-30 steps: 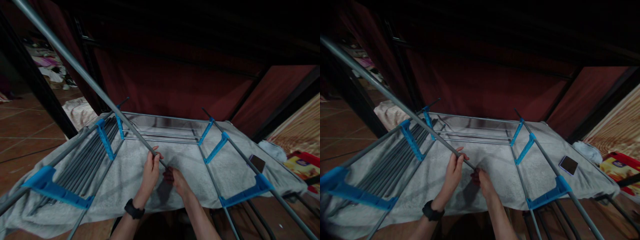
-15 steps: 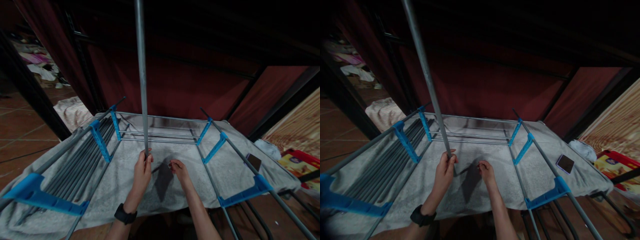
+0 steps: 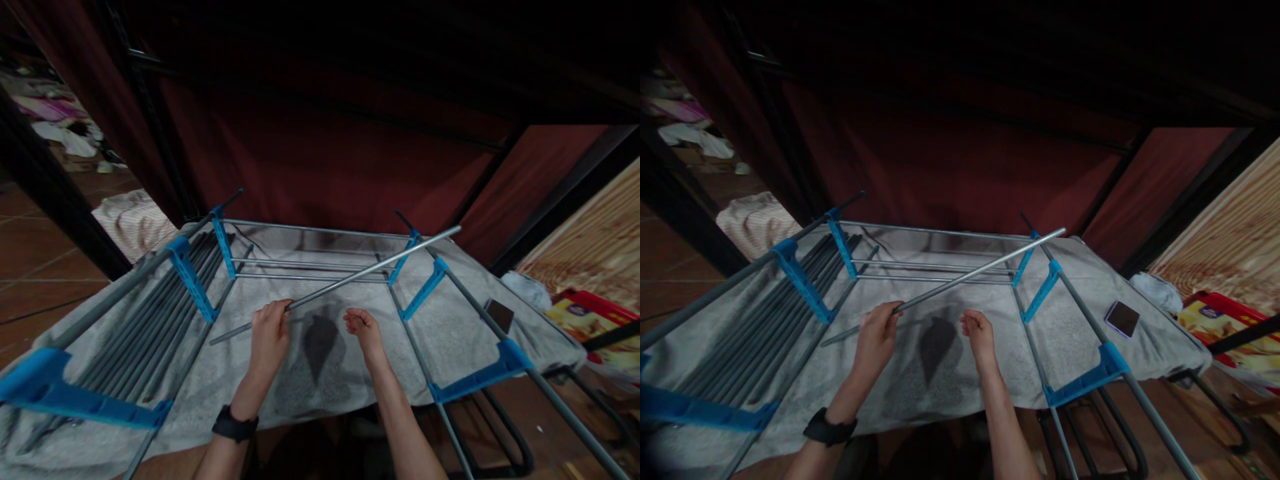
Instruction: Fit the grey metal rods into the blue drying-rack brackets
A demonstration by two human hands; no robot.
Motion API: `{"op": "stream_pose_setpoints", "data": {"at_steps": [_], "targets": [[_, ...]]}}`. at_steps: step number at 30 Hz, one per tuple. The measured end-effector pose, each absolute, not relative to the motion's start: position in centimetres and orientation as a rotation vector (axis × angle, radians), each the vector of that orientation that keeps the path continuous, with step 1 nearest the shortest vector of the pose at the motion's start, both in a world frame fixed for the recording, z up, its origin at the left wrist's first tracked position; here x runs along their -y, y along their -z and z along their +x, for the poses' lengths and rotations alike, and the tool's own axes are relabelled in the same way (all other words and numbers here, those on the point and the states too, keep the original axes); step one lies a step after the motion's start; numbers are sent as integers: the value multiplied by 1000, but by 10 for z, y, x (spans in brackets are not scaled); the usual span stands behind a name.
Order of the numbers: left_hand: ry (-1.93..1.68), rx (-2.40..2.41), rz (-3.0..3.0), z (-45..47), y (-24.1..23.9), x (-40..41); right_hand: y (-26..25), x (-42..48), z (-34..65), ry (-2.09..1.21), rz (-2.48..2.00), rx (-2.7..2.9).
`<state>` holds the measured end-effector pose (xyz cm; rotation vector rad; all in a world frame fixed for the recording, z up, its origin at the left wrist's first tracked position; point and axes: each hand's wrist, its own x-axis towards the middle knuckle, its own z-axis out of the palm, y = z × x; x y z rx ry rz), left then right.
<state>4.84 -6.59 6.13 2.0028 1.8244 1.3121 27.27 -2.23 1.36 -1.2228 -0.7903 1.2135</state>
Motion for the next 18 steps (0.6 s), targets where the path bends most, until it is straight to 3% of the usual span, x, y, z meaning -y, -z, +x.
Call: {"op": "stream_pose_setpoints", "data": {"at_steps": [9, 18], "targets": [[-835, -2144, 2138, 36, -57, 67, -25, 24, 280, -1203, -1190, 697], [-607, -2174, 2171, 36, -50, 65, -26, 27, 291, -1244, -1064, 431]]}}
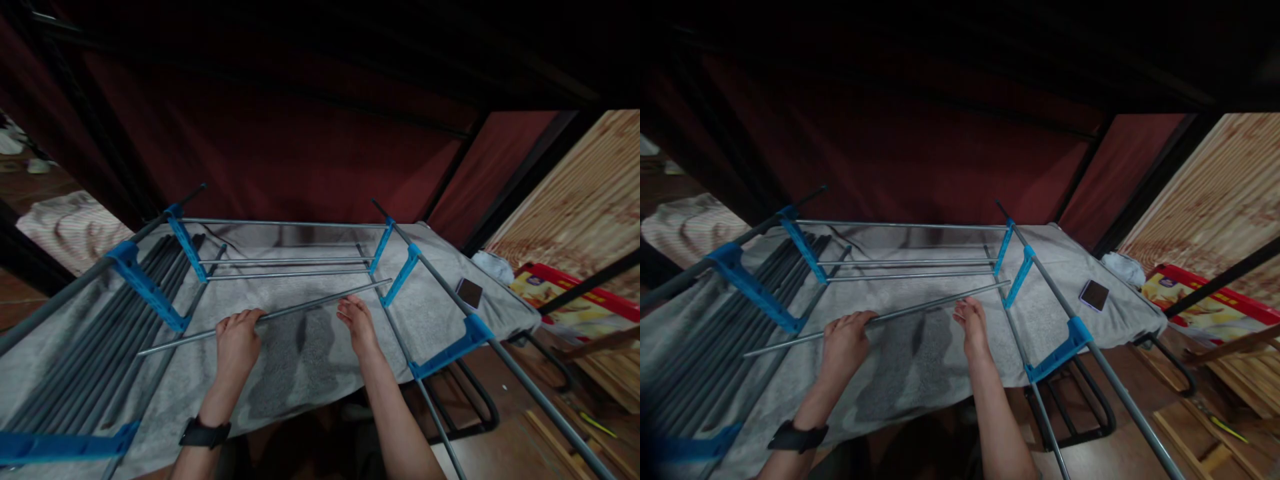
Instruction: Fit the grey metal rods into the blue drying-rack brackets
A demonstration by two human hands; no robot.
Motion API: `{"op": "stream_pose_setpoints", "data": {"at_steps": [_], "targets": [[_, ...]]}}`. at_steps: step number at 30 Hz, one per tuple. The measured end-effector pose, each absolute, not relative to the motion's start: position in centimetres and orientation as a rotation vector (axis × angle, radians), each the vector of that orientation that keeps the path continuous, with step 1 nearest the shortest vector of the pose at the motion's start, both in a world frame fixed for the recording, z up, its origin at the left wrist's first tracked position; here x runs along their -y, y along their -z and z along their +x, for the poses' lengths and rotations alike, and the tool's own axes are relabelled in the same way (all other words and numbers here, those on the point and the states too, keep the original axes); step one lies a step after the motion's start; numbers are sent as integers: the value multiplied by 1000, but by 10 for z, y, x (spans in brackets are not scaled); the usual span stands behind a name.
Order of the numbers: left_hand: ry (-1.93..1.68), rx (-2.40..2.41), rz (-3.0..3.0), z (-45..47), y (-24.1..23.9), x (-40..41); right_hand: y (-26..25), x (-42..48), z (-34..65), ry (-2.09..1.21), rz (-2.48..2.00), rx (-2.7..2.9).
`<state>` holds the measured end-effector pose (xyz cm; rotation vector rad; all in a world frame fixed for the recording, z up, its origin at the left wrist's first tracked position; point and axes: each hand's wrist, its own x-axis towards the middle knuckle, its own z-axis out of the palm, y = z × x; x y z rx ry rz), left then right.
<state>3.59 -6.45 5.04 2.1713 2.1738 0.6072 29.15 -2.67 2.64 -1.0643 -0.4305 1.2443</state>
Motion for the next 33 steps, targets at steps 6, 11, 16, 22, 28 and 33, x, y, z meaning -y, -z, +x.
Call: {"op": "stream_pose_setpoints", "data": {"at_steps": [6, 11, 16, 22, 28, 33], "targets": [[-484, -2114, 2180, 35, -43, 60, -24, 23, 302, -1342, -978, 299], [-254, -2053, 2096, 31, -42, 59, -17, 21, 306, -1315, -986, 215], [-310, -1996, 2043, 24, -38, 55, -13, 23, 305, -1282, -1020, 244], [-427, -1930, 1951, 21, -40, 52, -8, 24, 303, -1286, -1037, 208], [-412, -1888, 2043, 20, -39, 52, -3, 22, 305, -1263, -1075, 186], [-373, -1904, 2072, 17, -36, 50, -2, 21, 306, -1257, -1096, 147]]}}
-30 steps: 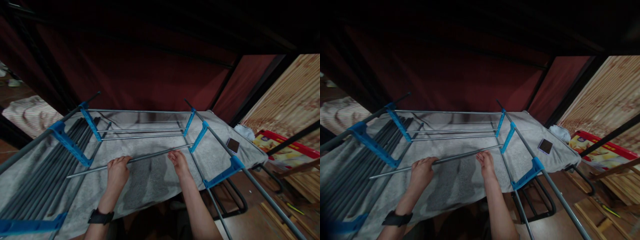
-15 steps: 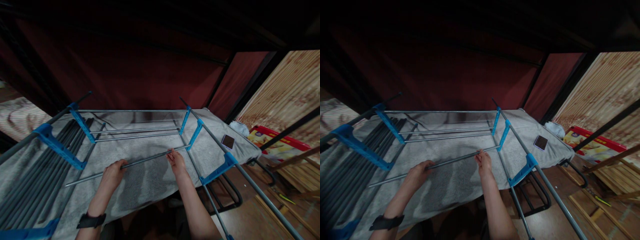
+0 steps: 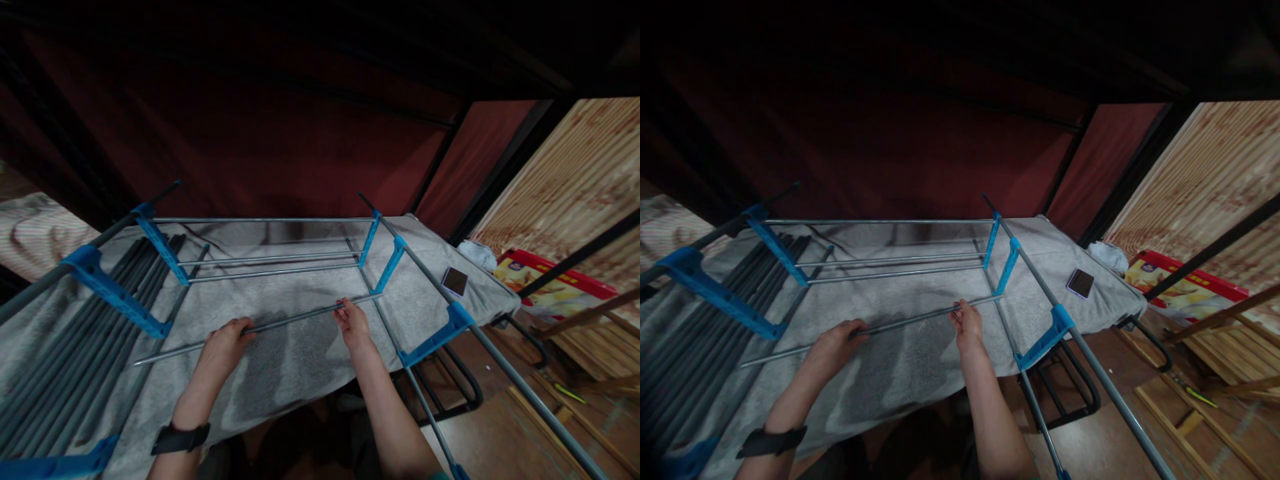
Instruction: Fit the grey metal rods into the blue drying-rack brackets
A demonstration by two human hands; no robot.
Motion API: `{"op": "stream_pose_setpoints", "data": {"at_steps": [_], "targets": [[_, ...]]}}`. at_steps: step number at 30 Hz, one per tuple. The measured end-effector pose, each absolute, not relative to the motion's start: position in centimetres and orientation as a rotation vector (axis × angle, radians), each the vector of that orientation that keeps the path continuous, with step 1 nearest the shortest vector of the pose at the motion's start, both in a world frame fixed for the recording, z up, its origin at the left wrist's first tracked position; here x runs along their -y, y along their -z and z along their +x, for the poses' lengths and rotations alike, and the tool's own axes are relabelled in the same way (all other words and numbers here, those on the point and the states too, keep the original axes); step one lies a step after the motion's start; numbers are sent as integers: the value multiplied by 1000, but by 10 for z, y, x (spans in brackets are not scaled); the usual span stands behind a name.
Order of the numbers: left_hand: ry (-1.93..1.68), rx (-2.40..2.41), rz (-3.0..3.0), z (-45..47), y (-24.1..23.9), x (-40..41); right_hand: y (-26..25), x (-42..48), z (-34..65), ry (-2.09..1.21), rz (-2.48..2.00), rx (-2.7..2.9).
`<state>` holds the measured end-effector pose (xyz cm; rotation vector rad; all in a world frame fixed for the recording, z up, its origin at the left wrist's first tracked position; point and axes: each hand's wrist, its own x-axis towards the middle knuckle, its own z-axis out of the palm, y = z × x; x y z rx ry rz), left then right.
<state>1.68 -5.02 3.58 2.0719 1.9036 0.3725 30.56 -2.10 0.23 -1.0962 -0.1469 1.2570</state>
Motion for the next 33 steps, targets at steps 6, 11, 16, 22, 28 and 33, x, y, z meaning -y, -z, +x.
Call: {"op": "stream_pose_setpoints", "data": {"at_steps": [6, 11, 16, 22, 28, 33], "targets": [[-355, -1846, 2097, 15, -30, 47, -4, 20, 306, -1243, -1085, 137], [-380, -1820, 2073, 16, -29, 46, -5, 20, 307, -1232, -1060, 110], [-424, -1827, 2114, 18, -34, 45, -5, 22, 307, -1235, -1056, 120], [-465, -1867, 2132, 18, -33, 44, -6, 24, 308, -1255, -1086, 83], [-480, -1886, 2152, 17, -35, 46, -8, 23, 309, -1257, -1083, 53], [-486, -1918, 2154, 18, -35, 47, -6, 23, 311, -1243, -1070, 59]]}}
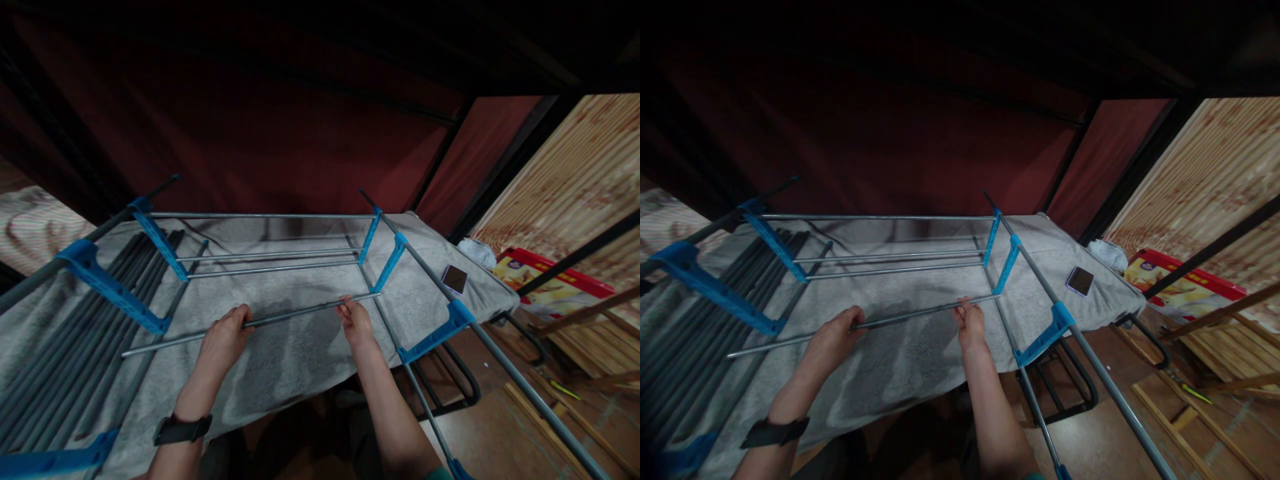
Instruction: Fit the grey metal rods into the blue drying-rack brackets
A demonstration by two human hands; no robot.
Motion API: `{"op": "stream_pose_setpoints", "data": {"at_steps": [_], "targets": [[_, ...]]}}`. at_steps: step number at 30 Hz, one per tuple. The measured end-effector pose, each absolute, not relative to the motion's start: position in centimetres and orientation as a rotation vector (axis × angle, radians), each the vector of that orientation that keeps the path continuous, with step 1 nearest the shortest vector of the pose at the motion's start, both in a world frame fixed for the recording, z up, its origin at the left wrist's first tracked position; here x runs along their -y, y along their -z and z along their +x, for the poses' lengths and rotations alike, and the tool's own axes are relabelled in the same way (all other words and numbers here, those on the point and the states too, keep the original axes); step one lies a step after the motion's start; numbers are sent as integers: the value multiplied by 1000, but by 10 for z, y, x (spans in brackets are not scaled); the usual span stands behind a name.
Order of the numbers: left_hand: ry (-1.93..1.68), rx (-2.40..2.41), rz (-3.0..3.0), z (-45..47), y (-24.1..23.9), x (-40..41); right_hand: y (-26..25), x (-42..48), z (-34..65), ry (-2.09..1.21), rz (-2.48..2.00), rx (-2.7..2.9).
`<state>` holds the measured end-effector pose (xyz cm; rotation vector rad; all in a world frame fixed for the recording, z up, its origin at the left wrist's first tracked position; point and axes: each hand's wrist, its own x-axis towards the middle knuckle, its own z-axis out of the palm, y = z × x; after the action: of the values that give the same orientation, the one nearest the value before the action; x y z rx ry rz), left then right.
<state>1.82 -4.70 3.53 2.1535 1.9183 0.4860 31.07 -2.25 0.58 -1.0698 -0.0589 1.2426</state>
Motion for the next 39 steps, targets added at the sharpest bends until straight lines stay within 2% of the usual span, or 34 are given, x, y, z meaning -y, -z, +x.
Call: {"op": "stream_pose_setpoints", "data": {"at_steps": [13, 21, 39], "targets": [[-354, -1770, 2135, 18, -37, 44, -6, 23, 309, -1228, -1067, 93], [-406, -1749, 2236, 20, -40, 45, -5, 23, 309, -1235, -1066, 96], [-388, -1855, 2224, 18, -41, 46, -2, 22, 316, -1203, -1055, 58]]}}
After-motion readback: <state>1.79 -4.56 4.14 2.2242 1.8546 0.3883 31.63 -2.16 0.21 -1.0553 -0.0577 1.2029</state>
